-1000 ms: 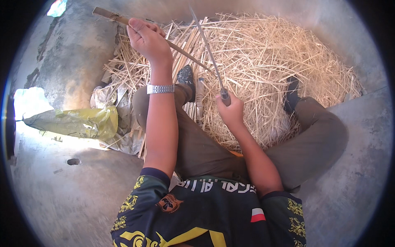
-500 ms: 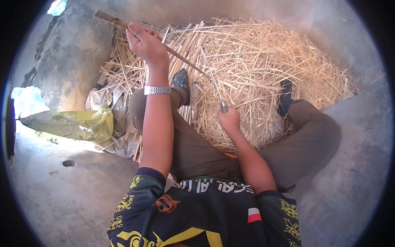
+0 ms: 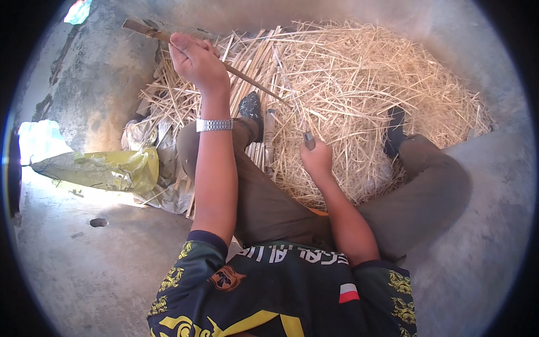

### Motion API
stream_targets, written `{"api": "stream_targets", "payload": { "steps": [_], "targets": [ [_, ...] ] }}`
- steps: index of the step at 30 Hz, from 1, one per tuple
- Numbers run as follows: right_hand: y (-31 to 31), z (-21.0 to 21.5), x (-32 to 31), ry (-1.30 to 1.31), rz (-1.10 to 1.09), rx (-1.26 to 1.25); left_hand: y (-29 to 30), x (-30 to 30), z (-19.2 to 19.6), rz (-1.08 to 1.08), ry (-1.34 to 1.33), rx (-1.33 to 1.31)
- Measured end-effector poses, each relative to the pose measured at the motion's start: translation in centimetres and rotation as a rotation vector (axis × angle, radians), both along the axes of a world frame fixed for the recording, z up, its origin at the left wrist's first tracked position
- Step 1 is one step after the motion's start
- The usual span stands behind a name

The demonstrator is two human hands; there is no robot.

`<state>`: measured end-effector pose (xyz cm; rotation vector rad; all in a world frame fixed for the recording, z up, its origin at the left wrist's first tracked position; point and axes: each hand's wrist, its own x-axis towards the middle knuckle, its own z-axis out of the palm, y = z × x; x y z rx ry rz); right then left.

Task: The person sits cross-legged on a concrete floor and uses a large knife to split long, thin wooden sticks into smaller pieces. They hold each stick with their left hand and strike it with the knife in their right hand, dropping the resulting pieces onto a growing pile on the floor.

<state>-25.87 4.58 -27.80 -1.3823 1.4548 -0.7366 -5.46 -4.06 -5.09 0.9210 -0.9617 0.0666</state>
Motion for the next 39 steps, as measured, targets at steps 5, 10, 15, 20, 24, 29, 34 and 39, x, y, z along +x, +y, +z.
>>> {"api": "stream_targets", "payload": {
  "steps": [5,10,15,20,24,29,34,39],
  "targets": [
    [1.3,-3.2,-0.5,-0.059,0.058,0.070,-0.2,-0.8,0.4,0.027,0.080,0.031],
    [2.5,-7.1,-2.1,0.350,0.044,0.231,-0.4,0.2,0.4,0.076,0.049,0.014],
    [0.8,-2.7,0.4,0.031,0.111,0.097,-0.2,0.0,0.8,0.071,0.069,-0.017],
    [0.9,-1.3,0.8,-0.086,0.046,0.053,1.0,0.0,2.0,-0.136,0.222,0.011],
    [0.9,-1.8,0.8,-0.104,0.036,0.062,1.8,0.8,3.3,-0.284,0.224,-0.024],
    [0.8,-0.8,1.0,-0.120,0.018,0.123,1.3,0.7,2.7,-0.243,0.112,0.011],
    [1.4,-1.5,1.7,-0.268,-0.020,0.023,0.4,0.0,1.4,-0.189,0.046,0.066],
    [1.7,-5.5,1.3,-0.133,0.103,0.495,-0.2,-1.0,1.3,-0.108,0.213,-0.005]
  ]
}}
